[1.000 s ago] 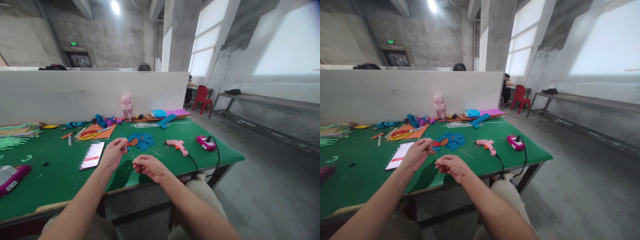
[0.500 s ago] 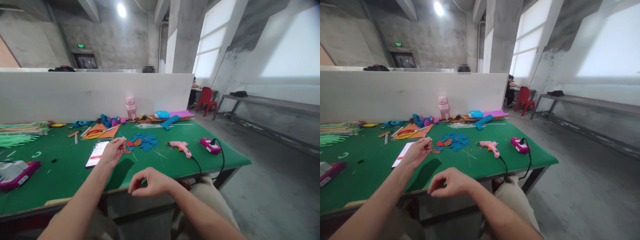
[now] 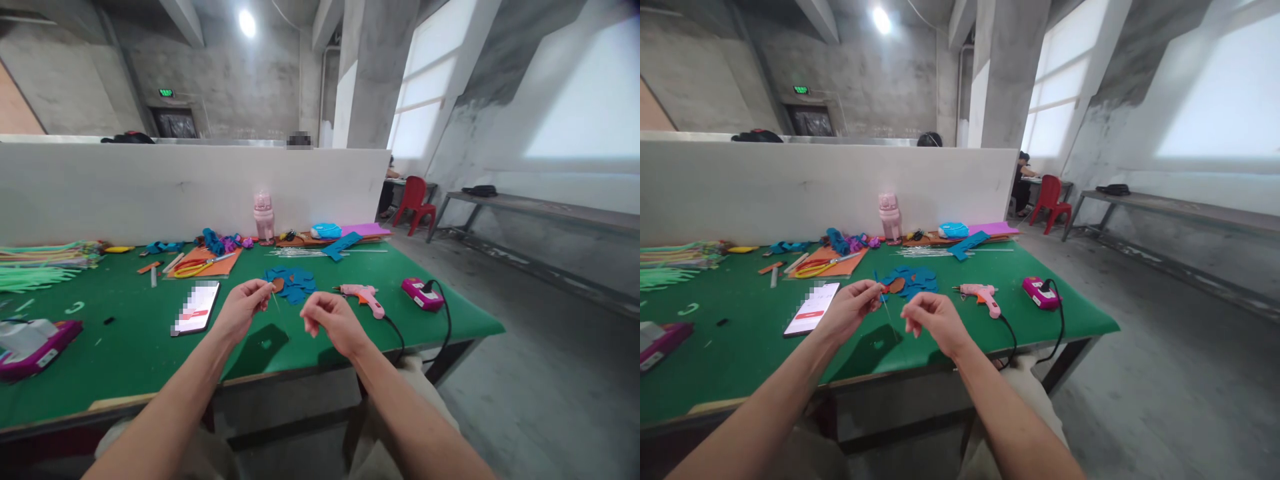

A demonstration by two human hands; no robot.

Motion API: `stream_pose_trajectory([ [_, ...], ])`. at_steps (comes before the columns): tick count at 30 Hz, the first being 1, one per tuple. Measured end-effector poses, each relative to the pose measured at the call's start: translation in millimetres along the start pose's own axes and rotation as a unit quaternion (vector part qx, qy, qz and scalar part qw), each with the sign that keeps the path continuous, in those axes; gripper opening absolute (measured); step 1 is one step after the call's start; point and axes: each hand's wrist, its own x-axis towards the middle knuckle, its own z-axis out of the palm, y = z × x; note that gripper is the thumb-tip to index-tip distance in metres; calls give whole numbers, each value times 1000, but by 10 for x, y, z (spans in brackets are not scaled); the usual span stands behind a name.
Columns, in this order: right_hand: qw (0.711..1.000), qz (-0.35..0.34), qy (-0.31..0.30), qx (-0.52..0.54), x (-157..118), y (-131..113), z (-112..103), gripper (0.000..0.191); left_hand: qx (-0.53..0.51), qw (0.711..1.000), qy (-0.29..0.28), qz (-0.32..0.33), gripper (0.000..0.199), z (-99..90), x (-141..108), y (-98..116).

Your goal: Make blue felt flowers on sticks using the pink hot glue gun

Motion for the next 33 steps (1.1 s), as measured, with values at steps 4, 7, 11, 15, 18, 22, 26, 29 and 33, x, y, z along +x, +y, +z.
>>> stream_pose_trajectory([
  [4, 988, -11, 101, -112, 79, 93, -98, 19, 7, 1000, -1, 2, 20, 61, -10, -37],
  [7, 981, 35, 84, -171, 87, 160, -47, 24, 8, 1000, 4, 8, 19, 124, -28, -77],
  [11, 985, 63, 64, -151, 73, 209, 69, 25, 5, 1000, -7, 15, 18, 203, -63, -102],
  [15, 992, 79, 57, -74, 73, 200, 92, 25, -46, 998, -30, -16, 20, 202, -62, -110],
  [18, 994, 84, 60, -48, 73, 186, 75, 26, -79, 995, -42, -54, 23, 167, -45, -128],
  [22, 993, 92, 53, -50, 70, 202, 74, 29, -41, 995, -74, -60, 23, 166, -57, -140],
  [26, 992, 81, 52, -84, 79, 221, 48, 28, 6, 997, -64, -46, 20, 204, -87, -105],
  [29, 983, 25, 104, -152, 93, 184, -13, 26, 34, 998, -44, -23, 19, 223, -97, -74],
  [33, 972, -21, 142, -186, 105, 125, -53, 31, 66, 997, -42, -11, 20, 259, -112, -88],
])
